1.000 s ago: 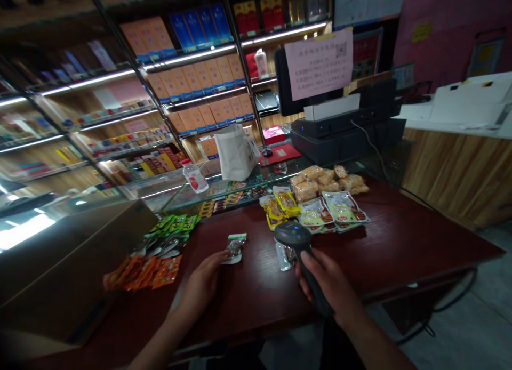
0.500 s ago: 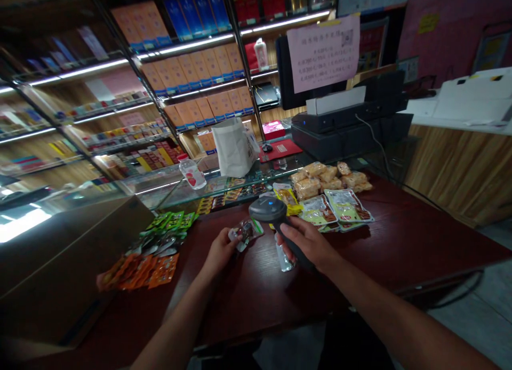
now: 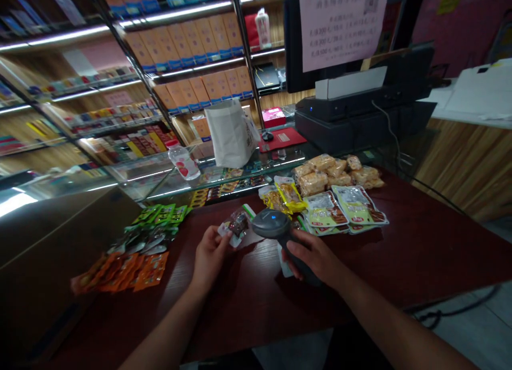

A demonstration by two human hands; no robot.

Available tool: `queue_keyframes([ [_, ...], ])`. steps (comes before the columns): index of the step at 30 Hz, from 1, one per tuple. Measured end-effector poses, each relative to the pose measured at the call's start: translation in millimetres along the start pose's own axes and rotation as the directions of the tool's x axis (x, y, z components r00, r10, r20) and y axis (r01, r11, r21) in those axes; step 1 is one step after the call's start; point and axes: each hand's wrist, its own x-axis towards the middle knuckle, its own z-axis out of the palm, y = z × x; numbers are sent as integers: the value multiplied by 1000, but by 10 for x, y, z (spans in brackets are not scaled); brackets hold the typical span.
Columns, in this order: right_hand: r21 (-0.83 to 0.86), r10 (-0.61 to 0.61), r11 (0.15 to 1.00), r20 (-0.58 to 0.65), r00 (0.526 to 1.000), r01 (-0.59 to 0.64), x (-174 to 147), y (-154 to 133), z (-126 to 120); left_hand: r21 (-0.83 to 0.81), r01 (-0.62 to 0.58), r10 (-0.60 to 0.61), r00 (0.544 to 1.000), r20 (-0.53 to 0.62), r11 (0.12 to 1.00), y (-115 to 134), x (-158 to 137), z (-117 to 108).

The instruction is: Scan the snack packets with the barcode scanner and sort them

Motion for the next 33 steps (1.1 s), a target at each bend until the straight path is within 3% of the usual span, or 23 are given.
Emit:
queue_keyframes([
  [5, -22, 9, 1000, 10, 1000, -9, -15, 32, -4, 98, -49, 50, 999, 0, 994, 120, -79, 10],
  [11, -23, 24, 999, 7, 1000, -24, -25, 0, -13, 158, -79, 82, 996, -14, 984, 87, -78, 13],
  [21, 1, 44, 999, 4, 999, -44, -32, -33, -19, 214, -60, 64, 998, -11, 975, 105, -100, 29],
  [29, 63, 22, 998, -44, 999, -19, -18, -69, -58, 113, -82, 83, 997, -4, 990, 31, -79, 54],
  [33, 119, -28, 992, -138, 990, 45, -26, -147, -140, -78, 14, -10, 999, 53, 997, 39, -103, 157],
])
